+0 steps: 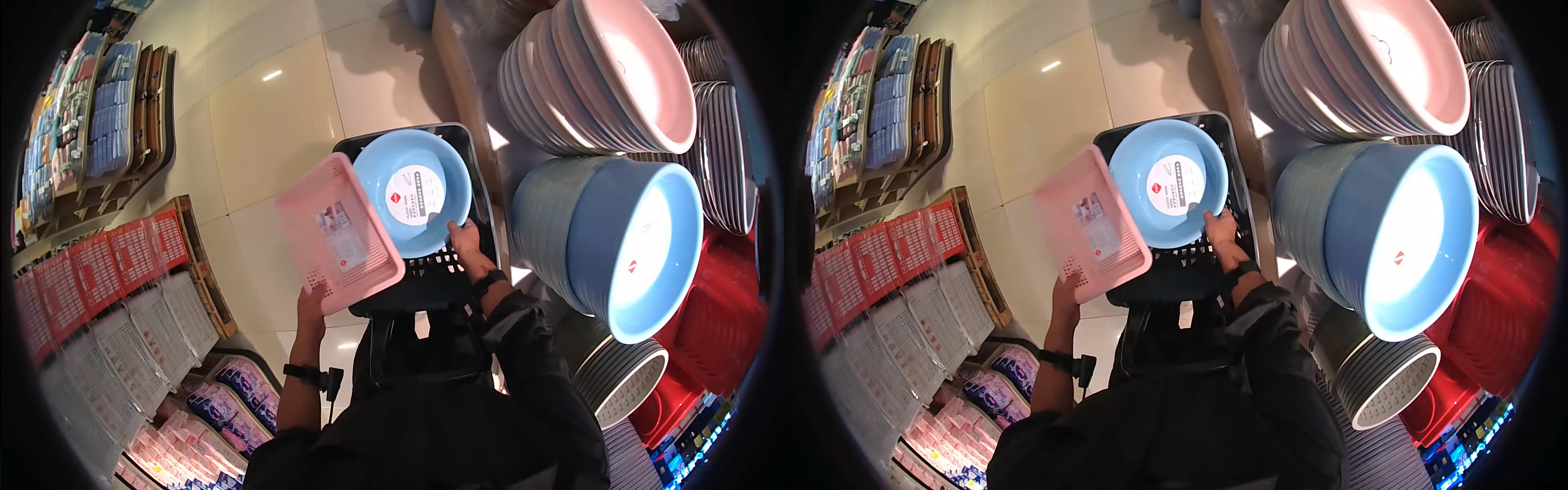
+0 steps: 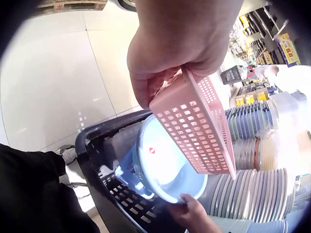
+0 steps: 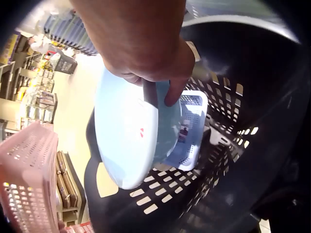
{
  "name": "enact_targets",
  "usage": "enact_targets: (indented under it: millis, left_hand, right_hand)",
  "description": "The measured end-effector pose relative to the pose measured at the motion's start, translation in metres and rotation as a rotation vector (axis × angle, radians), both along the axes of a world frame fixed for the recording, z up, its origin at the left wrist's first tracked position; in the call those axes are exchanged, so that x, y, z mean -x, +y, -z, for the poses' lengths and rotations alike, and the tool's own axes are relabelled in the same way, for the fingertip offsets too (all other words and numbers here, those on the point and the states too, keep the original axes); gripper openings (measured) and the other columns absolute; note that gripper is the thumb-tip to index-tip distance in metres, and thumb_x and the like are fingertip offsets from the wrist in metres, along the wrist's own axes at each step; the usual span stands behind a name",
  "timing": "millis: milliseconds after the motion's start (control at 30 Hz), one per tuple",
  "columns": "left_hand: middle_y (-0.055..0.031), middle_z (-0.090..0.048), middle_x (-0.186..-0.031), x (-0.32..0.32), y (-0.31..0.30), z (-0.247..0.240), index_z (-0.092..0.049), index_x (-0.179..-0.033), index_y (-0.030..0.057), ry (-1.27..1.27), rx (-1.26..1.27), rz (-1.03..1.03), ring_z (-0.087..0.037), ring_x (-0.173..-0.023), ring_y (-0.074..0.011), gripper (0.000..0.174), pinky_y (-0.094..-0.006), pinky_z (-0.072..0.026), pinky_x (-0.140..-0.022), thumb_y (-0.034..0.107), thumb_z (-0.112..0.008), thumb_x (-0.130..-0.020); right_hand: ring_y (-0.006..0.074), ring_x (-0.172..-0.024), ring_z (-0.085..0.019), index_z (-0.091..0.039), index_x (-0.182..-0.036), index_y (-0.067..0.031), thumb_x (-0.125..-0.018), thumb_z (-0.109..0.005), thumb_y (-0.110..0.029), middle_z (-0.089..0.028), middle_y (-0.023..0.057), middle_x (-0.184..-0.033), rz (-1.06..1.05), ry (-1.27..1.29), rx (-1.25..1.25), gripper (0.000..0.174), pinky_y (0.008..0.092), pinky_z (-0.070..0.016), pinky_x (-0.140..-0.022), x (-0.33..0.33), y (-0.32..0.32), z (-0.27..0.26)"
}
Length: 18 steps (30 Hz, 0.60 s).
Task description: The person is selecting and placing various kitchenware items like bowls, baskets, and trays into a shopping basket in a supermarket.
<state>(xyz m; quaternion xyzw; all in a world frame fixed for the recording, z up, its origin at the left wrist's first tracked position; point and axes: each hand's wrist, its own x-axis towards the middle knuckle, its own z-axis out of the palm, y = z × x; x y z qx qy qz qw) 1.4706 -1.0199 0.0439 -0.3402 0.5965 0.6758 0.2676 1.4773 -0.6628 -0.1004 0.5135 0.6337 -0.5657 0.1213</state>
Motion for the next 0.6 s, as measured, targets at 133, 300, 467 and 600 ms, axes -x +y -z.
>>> enact_targets:
  millis: [133, 300, 467, 600]
  left_hand:
    - [-0.0127, -0.056, -0.126, 0.001, -0.02, -0.023, -0.044, -0.134, -0.0048, 0.075, 0.069, -0.1, -0.055, -0.113, -0.0233, 0.046, -0.035, -0.0431, -0.098, 0.013, -0.054, -0.093]
    - [-0.013, -0.055, -0.129, 0.014, -0.028, -0.025, -0.041, -0.136, -0.0049, 0.117, 0.067, -0.184, -0.054, -0.116, -0.0249, 0.047, -0.0368, -0.0426, -0.1, 0.011, -0.053, -0.093]
    - [-0.0132, -0.057, -0.122, 0.021, -0.026, 0.022, -0.041, -0.137, -0.0018, 0.124, 0.079, -0.202, -0.058, -0.109, -0.0253, 0.047, -0.0368, -0.0482, -0.092, 0.011, -0.052, -0.093]
    - [-0.0129, -0.059, -0.117, 0.04, 0.007, 0.036, -0.042, -0.137, -0.0002, 0.031, 0.012, -0.132, -0.062, -0.1, -0.0254, 0.047, -0.036, -0.0524, -0.083, 0.011, -0.051, -0.092]
  right_hand:
    - [0.0337, -0.086, -0.068, -0.064, -0.098, -0.0028, -0.082, -0.066, -0.022, -0.07, 0.0188, -0.089, -0.186, 0.042, -0.292, 0.025, 0.0408, -0.0514, -0.08, 0.006, 0.014, -0.056]
    - [0.0351, -0.077, -0.067, -0.062, -0.094, -0.0013, -0.081, -0.064, -0.022, -0.067, 0.0201, -0.08, -0.25, 0.111, -0.523, 0.025, 0.0434, -0.0507, -0.073, -0.008, 0.047, -0.156]
    - [0.0224, -0.066, -0.06, -0.059, -0.092, 0.0009, -0.084, -0.063, -0.017, -0.062, 0.0128, -0.071, -0.151, 0.251, -0.569, 0.02, 0.036, -0.0487, -0.066, -0.039, 0.055, -0.22]
    - [0.0089, -0.068, -0.049, -0.057, -0.09, 0.0026, -0.088, -0.061, -0.008, -0.057, 0.0033, -0.074, -0.058, 0.411, -0.648, 0.012, 0.0276, -0.0445, -0.063, -0.05, 0.045, -0.278]
